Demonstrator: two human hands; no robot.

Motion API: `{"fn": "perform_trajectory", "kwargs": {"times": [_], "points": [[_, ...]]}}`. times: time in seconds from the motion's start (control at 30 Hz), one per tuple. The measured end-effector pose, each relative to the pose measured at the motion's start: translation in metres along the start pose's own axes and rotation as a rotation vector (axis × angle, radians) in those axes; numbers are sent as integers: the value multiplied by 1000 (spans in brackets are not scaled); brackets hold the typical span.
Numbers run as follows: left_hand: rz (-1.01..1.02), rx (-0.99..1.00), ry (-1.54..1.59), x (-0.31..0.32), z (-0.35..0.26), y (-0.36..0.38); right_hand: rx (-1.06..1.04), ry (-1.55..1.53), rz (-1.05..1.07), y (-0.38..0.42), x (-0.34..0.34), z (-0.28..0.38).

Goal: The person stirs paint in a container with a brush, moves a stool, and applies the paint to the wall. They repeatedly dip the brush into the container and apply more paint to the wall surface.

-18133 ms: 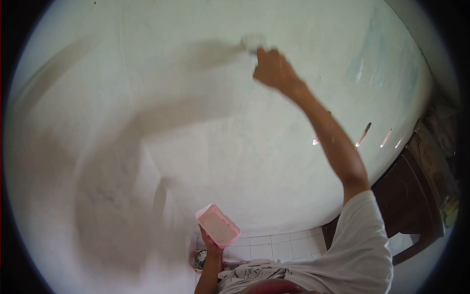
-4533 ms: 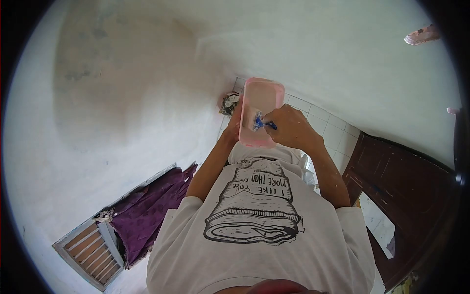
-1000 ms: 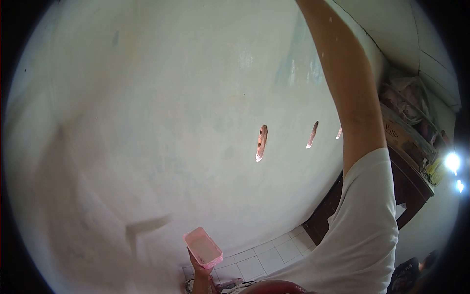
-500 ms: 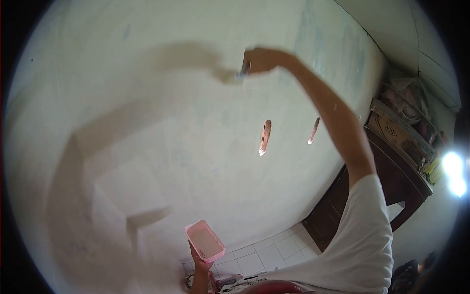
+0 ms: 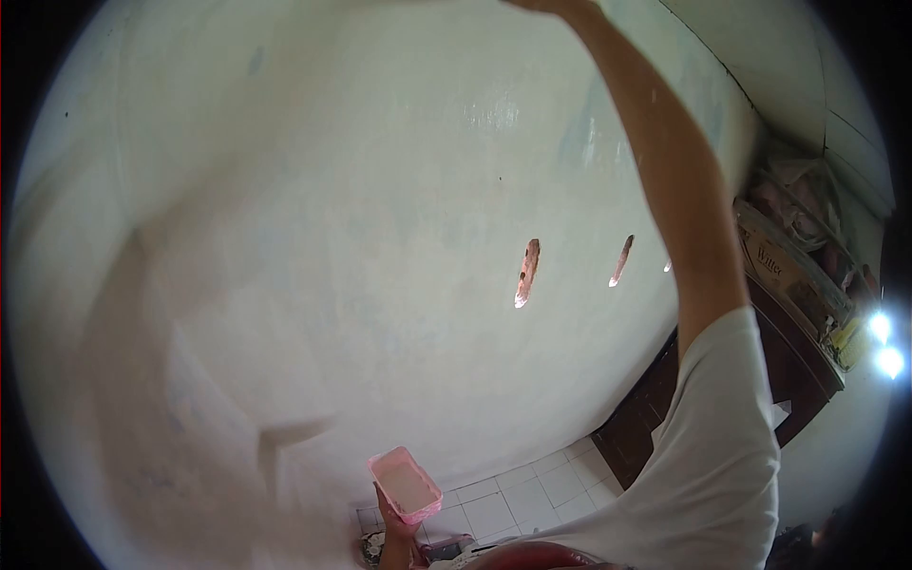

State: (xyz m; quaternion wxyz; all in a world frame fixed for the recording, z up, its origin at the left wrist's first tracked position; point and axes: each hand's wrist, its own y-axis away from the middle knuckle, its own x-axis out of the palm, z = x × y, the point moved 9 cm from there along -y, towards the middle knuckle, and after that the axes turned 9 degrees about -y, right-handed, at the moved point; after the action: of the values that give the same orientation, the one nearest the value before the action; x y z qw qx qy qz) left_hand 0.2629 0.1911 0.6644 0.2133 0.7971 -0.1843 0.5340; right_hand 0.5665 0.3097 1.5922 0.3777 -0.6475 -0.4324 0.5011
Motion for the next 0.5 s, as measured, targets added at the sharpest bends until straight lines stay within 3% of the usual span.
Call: {"fn": "perform_trajectory", "kwargs": {"times": [0.03,0.07,0.13,0.17,0.2,0.23,0.27,0.33,0.4,0.5], "points": [[-65,-76,43,-18,11,-8,-33,-65,-50,28,10,10],[-64,-78,43,-12,12,-9,-92,39,176,32,51,15],[51,111,-291,25,-8,-4,58,-44,417,125,25,66],[83,176,-402,37,-16,0,-9,-70,413,156,29,80],[127,47,-255,40,-9,-4,75,-98,701,185,27,97],[171,-78,-106,43,-1,-5,-31,-71,804,209,44,101],[171,-74,-108,44,-3,-6,33,-13,974,229,55,99],[278,-156,3,55,-3,-6,87,-83,1040,225,53,94],[237,-80,-69,71,-14,0,236,-343,1103,195,63,65],[156,-9,-108,50,-8,9,147,-195,865,90,26,38]]}}
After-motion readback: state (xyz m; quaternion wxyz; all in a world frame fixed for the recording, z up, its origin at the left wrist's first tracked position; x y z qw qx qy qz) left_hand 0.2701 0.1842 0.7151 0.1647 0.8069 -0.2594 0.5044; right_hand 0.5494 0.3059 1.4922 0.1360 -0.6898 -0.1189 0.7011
